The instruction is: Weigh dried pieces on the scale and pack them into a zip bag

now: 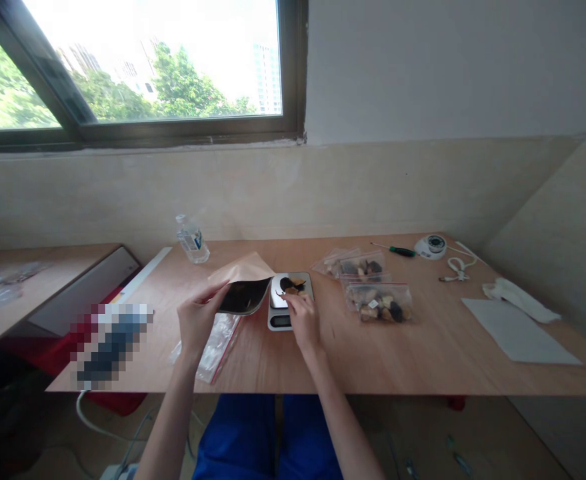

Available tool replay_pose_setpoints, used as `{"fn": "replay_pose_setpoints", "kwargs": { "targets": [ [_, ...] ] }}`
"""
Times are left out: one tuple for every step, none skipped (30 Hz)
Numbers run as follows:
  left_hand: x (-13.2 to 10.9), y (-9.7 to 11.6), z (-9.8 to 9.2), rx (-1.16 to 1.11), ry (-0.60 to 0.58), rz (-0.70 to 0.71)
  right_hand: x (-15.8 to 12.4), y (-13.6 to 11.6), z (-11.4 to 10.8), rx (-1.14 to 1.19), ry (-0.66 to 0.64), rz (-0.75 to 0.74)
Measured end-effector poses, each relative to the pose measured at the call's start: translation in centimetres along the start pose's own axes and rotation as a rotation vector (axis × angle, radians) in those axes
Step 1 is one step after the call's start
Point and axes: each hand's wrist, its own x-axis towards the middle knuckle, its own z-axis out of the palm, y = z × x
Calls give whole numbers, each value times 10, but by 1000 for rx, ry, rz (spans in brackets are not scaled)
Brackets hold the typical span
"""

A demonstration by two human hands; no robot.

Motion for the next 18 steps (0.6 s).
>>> {"fn": "replay_pose_setpoints", "kwargs": {
  "targets": [
    [0,-1,0,1,-3,-3,1,6,4,-39,-55,-28],
    [0,-1,0,0,-10,-5,2,11,8,-78,-109,-49],
    [-1,-2,0,-2,-17,-5,3,14,11,-117,-158,-63],
    [-1,-2,0,-6,-22,-4,5,17,13,-152,-199,-73],
    [-1,-2,0,-10,-23,-3,6,18,14,-180,-229,-79],
    [-2,-2,0,-14,-22,-2,8,18,14,-196,-254,-88],
    [-2,-2,-1,-18,-17,-1,9,16,12,-198,-270,-100],
    [-1,-2,-1,-20,-16,-1,10,13,10,-185,-271,-110],
    [-1,-2,-2,-21,-17,-3,11,8,7,-160,-256,-116],
    [-1,-2,-3,-21,-20,-6,11,1,3,-123,-222,-117],
    [-1,-2,-4,-23,-22,-10,11,-8,-1,-76,-177,-115],
    [-1,-2,-4,-26,-23,-14,10,-19,-5,-21,-135,-114],
    [-1,-2,-5,-30,-22,-19,10,-31,-8,40,-105,-123],
    [-1,-3,-5,-35,-24,-22,10,-43,-11,99,-110,-147],
    [-2,-3,-4,-38,-27,-24,11,-55,-12,144,-145,-181],
    [-3,-3,-3,-39,-29,-24,12,-66,-12,166,-201,-217],
    [-5,-3,-2,-38,-27,-23,14,-75,-10,159,-271,-241],
    [-7,-3,-1,-37,-20,-20,17,-82,-5,123,-347,-247]
  ]
}}
